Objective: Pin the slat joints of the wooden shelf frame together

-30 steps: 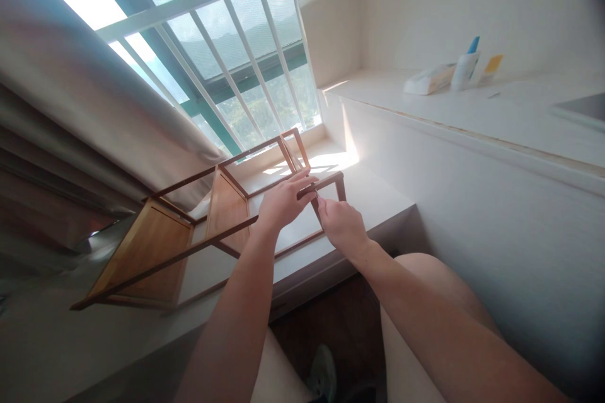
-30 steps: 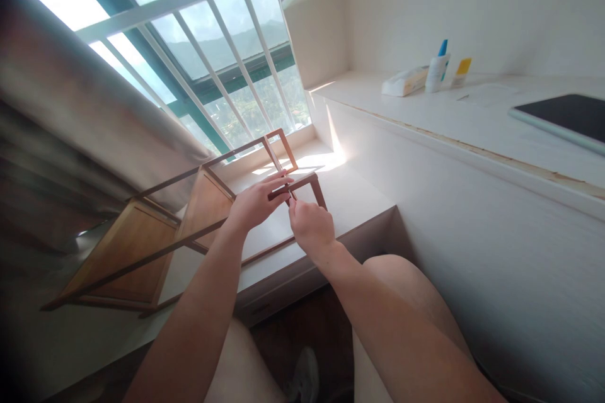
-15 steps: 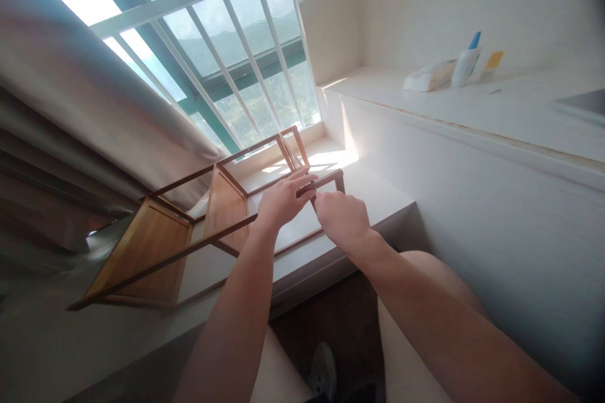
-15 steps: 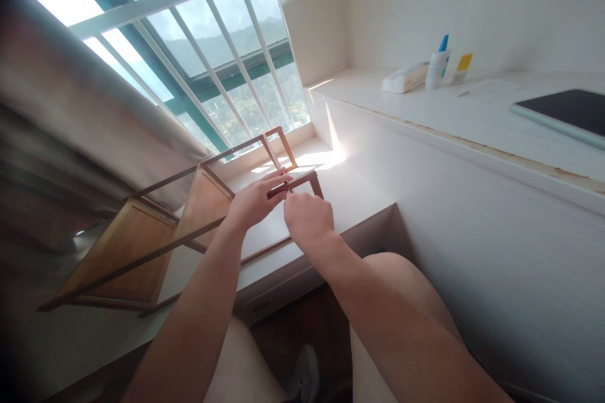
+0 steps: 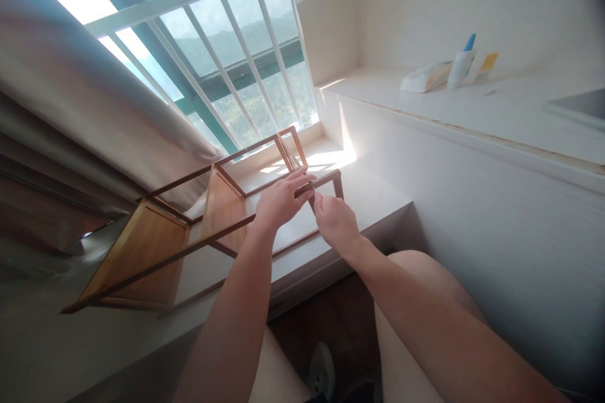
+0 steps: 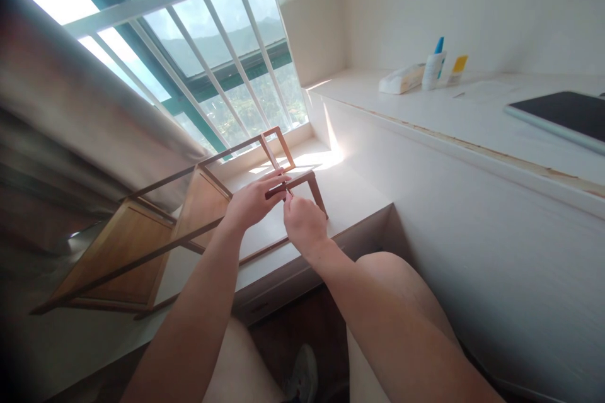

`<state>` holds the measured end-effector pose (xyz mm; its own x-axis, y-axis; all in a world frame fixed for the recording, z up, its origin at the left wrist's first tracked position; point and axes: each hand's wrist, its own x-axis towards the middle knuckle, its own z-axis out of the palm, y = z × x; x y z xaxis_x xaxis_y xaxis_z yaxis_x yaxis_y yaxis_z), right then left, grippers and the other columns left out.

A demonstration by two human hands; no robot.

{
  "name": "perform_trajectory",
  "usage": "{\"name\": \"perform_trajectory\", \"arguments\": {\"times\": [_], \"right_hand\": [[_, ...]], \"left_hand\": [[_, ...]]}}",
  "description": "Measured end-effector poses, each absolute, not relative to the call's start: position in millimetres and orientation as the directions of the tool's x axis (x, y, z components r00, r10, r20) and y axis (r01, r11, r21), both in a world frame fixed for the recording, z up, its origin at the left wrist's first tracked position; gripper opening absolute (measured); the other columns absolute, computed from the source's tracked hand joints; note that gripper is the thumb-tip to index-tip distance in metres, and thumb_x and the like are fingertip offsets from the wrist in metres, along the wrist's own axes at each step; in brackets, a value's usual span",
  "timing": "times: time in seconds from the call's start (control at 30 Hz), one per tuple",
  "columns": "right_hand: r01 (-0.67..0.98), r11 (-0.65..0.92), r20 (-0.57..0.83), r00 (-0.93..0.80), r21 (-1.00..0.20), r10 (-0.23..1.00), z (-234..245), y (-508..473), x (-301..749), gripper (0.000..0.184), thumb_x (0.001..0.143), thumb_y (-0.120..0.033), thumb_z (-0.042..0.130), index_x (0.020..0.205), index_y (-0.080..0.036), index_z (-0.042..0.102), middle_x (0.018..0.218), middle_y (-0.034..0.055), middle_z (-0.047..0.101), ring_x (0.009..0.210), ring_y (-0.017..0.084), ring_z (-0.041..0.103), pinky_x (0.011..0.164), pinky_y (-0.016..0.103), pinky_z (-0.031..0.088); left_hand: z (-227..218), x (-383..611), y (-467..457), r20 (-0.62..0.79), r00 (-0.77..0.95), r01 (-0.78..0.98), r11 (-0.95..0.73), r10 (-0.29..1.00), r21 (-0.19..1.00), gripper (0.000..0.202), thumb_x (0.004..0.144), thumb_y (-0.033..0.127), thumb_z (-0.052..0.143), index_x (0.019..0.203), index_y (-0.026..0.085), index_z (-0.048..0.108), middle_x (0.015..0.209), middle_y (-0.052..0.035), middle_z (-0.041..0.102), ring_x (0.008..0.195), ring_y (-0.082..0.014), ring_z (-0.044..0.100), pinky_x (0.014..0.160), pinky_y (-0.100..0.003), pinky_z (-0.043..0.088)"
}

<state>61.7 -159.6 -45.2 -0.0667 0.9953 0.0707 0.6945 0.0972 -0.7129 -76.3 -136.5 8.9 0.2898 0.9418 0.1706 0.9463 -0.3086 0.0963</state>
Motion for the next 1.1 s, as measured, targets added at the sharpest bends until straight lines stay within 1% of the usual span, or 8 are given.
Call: {"name": "perform_trajectory", "arguments": {"times": [0.1,0.2,0.3,0.4,0.53,0.67,0.9,1.1], "right_hand": [[0.457,0.072,0.066,-0.029,-0.887,0.997,-51.5,-158.3,57.0,0.048,0.1,-0.038,0.031,0.07,-0.016,0.061,0.066,0.0117,0.066,0.068,0.022,0.064,0.061,0.03,0.041],[-0.033,-0.05,-0.049,-0.046,-0.998,0.998,-53.7,-159.0,49.0,0.045,0.098,-0.041,0.037,0.058,-0.021,0.046,0.04,0.0011,0.048,0.039,0.014,0.047,0.046,0.026,0.034],[-0.536,-0.25,-0.194,-0.16,-0.806,0.968,-47.3,-162.1,43.5,0.04,0.096,-0.036,0.037,0.059,-0.023,0.036,0.032,-0.0057,0.034,0.03,0.01,0.031,0.037,0.024,0.024],[-0.786,-0.433,-0.243,-0.36,-0.441,0.901,-37.5,-165.2,44.7,0.037,0.096,-0.026,0.034,0.06,-0.023,0.03,0.034,-0.0071,0.031,0.032,0.01,0.03,0.038,0.022,0.021],[-0.838,-0.539,-0.154,-0.523,-0.082,0.838,-32.1,-167.2,50.5,0.035,0.095,-0.013,0.03,0.061,-0.021,0.025,0.038,-0.0073,0.027,0.035,0.009,0.031,0.04,0.021,0.021],[-0.832,-0.555,-0.133,-0.55,-0.003,0.825,-33.6,-168.3,51.2,0.035,0.094,-0.01,0.03,0.061,-0.021,0.024,0.038,-0.007,0.027,0.035,0.009,0.031,0.041,0.021,0.019],[-0.845,-0.485,-0.185,-0.451,-0.227,0.873,-34.5,-177.0,47.8,0.037,0.099,-0.026,0.03,0.062,-0.022,0.027,0.036,-0.0066,0.03,0.034,0.01,0.031,0.04,0.022,0.022],[-0.715,-0.339,-0.195,-0.279,-0.611,0.94,-42.2,-177.0,44.8,0.036,0.094,-0.033,0.039,0.061,-0.023,0.03,0.033,-0.0065,0.034,0.031,0.01,0.032,0.036,0.021,0.024]], "left_hand": [[9.0,-76.1,-136.3,0.175,0.294,0.944,-0.314,0.94,0.098,0.038,0.093,0.045,0.049,0.13,0.051,0.053,0.146,0.0174,0.046,0.118,-0.0212,0.06,0.085,-0.032,0.052],[8.8,-75.4,-136.3,0.178,0.293,0.944,-0.313,0.939,0.1,0.037,0.093,0.045,0.049,0.129,0.052,0.054,0.145,0.0177,0.047,0.117,-0.0202,0.061,0.085,-0.031,0.052],[9.1,-74.9,-136.0,0.183,0.294,0.944,-0.314,0.938,0.097,0.036,0.093,0.045,0.049,0.128,0.051,0.055,0.145,0.0162,0.048,0.115,-0.0197,0.062,0.086,-0.031,0.051],[9.1,-75.0,-135.2,0.183,0.294,0.944,-0.315,0.938,0.096,0.035,0.093,0.045,0.049,0.126,0.05,0.056,0.145,0.0146,0.049,0.114,-0.0197,0.063,0.086,-0.032,0.051],[8.2,-76.0,-134.4,0.179,0.288,0.946,-0.309,0.941,0.1,0.034,0.092,0.045,0.05,0.125,0.051,0.056,0.145,0.0152,0.049,0.116,-0.0202,0.062,0.087,-0.031,0.051],[8.2,-75.7,-135.0,0.185,0.29,0.946,-0.311,0.939,0.095,0.033,0.093,0.045,0.05,0.125,0.051,0.057,0.145,0.0152,0.049,0.116,-0.0201,0.062,0.087,-0.031,0.051],[11.4,-73.7,-137.9,0.172,0.267,0.953,-0.287,0.948,0.1,0.037,0.093,0.044,0.05,0.129,0.052,0.054,0.147,0.0163,0.045,0.12,-0.0214,0.059,0.087,-0.033,0.052],[11.6,-72.3,-139.1,0.157,0.254,0.956,-0.272,0.954,0.109,0.04,0.093,0.043,0.051,0.131,0.052,0.052,0.148,0.0153,0.044,0.122,-0.0232,0.058,0.089,-0.034,0.052]]}}
